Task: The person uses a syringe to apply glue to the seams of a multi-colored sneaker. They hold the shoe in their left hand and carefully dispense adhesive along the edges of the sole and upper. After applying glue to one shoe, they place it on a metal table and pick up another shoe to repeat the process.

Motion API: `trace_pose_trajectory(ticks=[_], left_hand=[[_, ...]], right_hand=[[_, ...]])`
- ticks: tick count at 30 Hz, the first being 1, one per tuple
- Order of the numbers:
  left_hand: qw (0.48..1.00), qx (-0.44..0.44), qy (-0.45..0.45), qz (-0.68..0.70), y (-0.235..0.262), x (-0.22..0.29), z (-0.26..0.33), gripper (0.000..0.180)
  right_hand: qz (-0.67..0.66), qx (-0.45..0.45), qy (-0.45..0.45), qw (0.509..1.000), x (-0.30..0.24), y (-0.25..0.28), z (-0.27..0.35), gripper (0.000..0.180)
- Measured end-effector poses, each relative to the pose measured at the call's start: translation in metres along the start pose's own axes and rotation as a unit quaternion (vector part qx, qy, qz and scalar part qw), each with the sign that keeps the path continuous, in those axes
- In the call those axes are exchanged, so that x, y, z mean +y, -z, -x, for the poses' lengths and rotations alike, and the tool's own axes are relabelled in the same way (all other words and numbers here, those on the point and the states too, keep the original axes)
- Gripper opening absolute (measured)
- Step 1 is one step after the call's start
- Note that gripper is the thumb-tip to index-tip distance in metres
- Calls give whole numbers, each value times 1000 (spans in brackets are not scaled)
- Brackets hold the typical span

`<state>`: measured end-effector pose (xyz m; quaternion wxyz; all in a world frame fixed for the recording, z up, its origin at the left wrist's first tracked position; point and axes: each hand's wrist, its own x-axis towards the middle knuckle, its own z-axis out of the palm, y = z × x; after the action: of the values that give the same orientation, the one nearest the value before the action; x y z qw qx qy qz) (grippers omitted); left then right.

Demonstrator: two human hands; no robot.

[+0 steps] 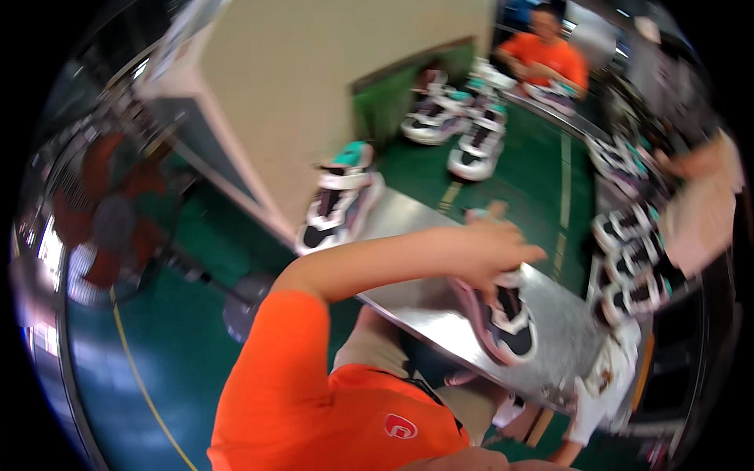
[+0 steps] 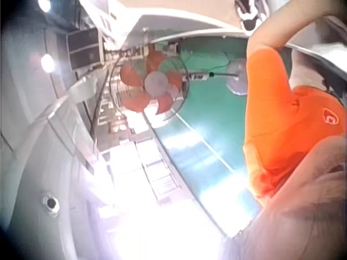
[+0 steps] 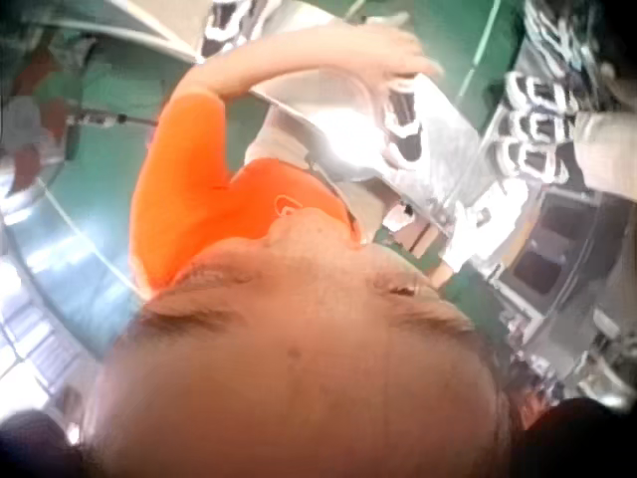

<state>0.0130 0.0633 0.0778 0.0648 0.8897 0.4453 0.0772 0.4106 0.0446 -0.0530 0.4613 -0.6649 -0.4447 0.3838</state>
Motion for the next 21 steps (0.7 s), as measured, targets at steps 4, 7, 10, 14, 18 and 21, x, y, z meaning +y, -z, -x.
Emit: trace_pose_trajectory(ticks=[4, 7, 10, 14, 18, 21], left_hand=[[994, 70, -58, 59, -5, -18, 44, 74], [974, 190, -113, 45, -29, -26, 63, 56], [945, 308, -112, -1, -54, -18, 84, 35], [958, 278, -18, -66, -66, 10, 110, 31], [956, 281, 6, -81, -69, 17, 119, 19], [956, 270, 5, -111, -70, 14, 123, 20]], right_hand=[[327, -212, 121, 913, 53, 52, -44, 34], [143, -231, 70, 960, 48, 45, -59, 45], [-20, -176, 11, 984, 16, 43, -29, 62], [-160, -329, -14, 931, -85, -33, 19, 94], [-332, -560, -82, 755, -126, -104, 26, 128], [-385, -641, -80, 660, -120, -144, 16, 129]])
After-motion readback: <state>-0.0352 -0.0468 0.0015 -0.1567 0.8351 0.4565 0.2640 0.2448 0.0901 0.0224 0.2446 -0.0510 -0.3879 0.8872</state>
